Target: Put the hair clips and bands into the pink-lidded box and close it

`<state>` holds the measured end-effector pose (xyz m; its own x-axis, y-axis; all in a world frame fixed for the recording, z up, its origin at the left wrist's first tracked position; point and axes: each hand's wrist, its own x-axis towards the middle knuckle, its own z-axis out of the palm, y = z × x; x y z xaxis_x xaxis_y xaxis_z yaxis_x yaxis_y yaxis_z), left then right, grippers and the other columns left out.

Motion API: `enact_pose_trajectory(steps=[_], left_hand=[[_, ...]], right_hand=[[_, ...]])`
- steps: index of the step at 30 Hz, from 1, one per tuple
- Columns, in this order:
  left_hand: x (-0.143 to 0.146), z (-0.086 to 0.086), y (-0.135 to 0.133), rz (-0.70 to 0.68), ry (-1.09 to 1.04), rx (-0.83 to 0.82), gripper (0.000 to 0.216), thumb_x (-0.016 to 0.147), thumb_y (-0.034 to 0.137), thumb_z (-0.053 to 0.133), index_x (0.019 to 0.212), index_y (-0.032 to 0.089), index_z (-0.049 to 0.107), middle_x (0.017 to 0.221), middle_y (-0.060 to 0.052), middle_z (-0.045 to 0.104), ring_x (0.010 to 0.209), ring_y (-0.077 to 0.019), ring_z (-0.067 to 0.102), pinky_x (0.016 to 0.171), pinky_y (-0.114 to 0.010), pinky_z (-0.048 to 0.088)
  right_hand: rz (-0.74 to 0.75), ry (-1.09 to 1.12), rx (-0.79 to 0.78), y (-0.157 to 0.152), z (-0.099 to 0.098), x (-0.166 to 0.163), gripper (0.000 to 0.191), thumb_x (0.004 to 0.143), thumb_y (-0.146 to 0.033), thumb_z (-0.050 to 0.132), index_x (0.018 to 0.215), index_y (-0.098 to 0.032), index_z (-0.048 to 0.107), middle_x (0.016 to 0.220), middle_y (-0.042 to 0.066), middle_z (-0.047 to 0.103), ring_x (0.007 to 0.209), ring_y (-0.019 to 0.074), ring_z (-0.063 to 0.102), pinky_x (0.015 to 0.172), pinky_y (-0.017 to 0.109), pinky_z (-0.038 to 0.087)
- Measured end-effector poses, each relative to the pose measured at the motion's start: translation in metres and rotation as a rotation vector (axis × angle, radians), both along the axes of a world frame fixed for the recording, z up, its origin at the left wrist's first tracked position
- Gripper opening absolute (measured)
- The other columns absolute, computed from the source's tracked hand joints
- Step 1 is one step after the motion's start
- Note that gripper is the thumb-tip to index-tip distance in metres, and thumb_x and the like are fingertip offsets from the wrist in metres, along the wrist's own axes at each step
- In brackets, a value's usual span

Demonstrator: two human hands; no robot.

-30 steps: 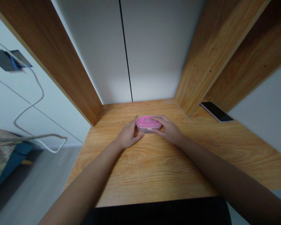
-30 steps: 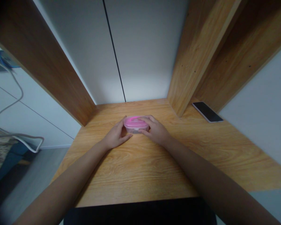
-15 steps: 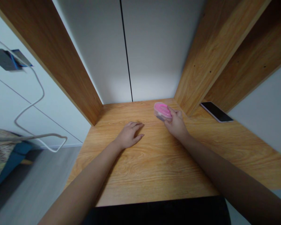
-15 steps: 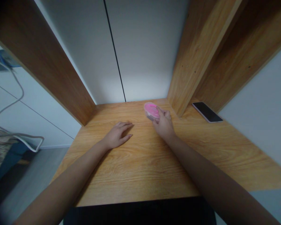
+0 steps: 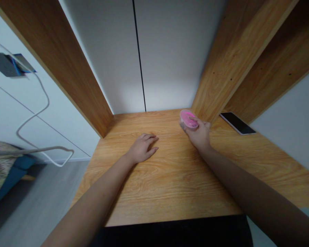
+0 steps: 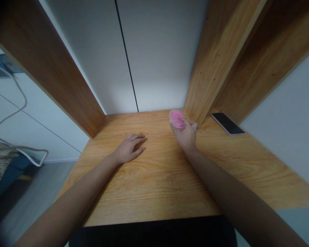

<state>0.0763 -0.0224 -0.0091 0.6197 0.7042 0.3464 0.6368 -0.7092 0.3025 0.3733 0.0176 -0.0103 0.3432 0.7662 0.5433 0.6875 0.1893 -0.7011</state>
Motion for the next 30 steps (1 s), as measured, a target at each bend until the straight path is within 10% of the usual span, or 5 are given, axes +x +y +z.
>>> enact_pose_trajectory(steps=[14,20,26,30], left_hand=[[-0.001,0.001,0.0,-0.001,0.026,0.015,0.04,0.097,0.042,0.053,0.127,0.018,0.065,0.134,-0.014,0.062,0.122,-0.0279,0.056,0.108,-0.046,0.045],[-0.001,0.0,0.0,0.005,0.018,0.022,0.04,0.097,0.042,0.053,0.127,0.018,0.065,0.134,-0.014,0.062,0.122,-0.028,0.056,0.108,-0.047,0.045],[0.0,-0.001,0.0,0.008,0.002,0.011,0.039,0.096,0.042,0.055,0.127,0.02,0.065,0.133,-0.013,0.062,0.122,-0.0284,0.056,0.107,-0.048,0.046],[0.0,0.001,-0.001,0.006,-0.01,-0.002,0.039,0.096,0.042,0.055,0.127,0.021,0.065,0.134,-0.013,0.062,0.122,-0.0284,0.056,0.108,-0.048,0.045]], right_hand=[[-0.143,-0.013,0.176,-0.002,0.003,-0.007,0.045,0.07,-0.035,0.078,0.113,-0.026,0.067,0.127,0.009,0.041,0.122,0.029,0.047,0.107,0.05,0.042],[0.385,-0.163,0.41,-0.024,0.016,-0.019,0.01,0.081,-0.016,0.063,0.081,-0.024,0.068,0.099,0.005,0.065,0.102,0.0234,0.064,0.098,0.045,0.05],[0.943,-0.393,0.047,-0.034,0.011,-0.033,0.02,0.087,-0.015,0.057,0.093,-0.026,0.073,0.098,0.006,0.07,0.093,0.0213,0.066,0.086,0.039,0.055],[1.033,-0.439,-0.098,-0.028,0.004,-0.034,0.017,0.09,-0.02,0.06,0.098,-0.024,0.074,0.099,0.007,0.072,0.097,0.0219,0.066,0.092,0.041,0.052]])
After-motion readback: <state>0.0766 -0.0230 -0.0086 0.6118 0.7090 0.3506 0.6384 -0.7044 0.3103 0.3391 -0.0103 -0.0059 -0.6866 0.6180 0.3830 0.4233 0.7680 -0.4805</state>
